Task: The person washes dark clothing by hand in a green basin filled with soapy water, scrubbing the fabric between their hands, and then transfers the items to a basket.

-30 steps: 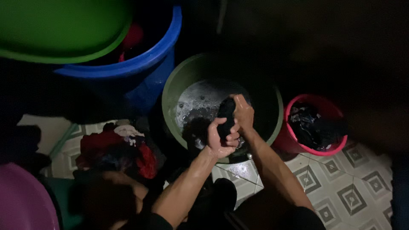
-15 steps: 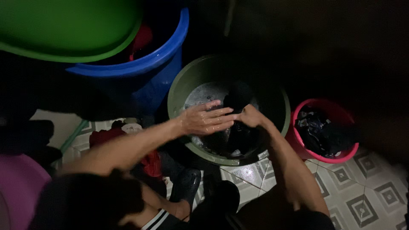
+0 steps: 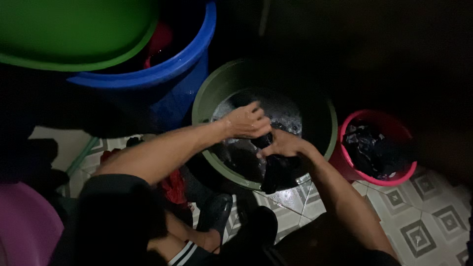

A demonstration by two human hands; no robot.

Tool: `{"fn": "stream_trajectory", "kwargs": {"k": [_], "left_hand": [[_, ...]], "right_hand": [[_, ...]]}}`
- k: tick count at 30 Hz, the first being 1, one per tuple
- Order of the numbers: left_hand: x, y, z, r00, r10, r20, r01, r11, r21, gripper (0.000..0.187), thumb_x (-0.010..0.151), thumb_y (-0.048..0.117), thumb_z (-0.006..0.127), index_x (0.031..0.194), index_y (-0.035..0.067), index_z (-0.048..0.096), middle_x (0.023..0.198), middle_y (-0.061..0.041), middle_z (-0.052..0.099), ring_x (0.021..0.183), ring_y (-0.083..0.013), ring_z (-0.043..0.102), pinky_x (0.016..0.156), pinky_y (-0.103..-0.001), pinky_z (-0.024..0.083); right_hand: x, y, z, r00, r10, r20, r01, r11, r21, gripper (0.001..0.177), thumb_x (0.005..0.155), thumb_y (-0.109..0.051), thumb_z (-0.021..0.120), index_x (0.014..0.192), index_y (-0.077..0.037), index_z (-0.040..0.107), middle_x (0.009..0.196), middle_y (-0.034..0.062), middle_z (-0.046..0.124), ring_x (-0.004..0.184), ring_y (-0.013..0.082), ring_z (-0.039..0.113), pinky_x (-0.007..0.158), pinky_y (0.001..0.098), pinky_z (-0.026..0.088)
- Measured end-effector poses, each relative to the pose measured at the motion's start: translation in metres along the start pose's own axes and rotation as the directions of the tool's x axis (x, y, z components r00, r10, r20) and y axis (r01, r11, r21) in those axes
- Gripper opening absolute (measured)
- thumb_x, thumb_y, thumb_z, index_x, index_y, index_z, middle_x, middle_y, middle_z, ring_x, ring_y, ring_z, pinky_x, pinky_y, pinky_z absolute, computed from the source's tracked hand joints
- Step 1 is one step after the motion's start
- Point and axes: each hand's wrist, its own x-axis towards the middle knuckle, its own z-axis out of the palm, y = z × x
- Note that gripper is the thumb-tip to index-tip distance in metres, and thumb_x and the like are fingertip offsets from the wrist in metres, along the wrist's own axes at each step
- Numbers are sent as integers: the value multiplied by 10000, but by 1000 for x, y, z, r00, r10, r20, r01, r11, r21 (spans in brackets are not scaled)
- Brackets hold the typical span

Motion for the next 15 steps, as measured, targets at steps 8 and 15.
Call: {"fn": "stream_trajectory", "kwargs": {"k": [8,15], "left_hand": [[3,41,-38,468,-554,688,883,260,-391,436,861,169,707,1271,42,632,1118,-191,728,997,-364,714,854,-521,569],[5,107,-6,375,-561,738,246,-708,-662,524,727,123,831,1173,-65,629,1055,-135,650,944,-264,648,870,-457,541]], "right_hand": [[7,2,17,655,-554,-514,-110,602,-791,465,781,-221,730,1232,-240,622,1107,-50,681,1051,188,693,821,489,555],[10,34,5,362,-780,-510,36,558,-829,274,870,-147,673,1127,-240,692,1003,-21,660,875,192,660,674,358,556]]}}
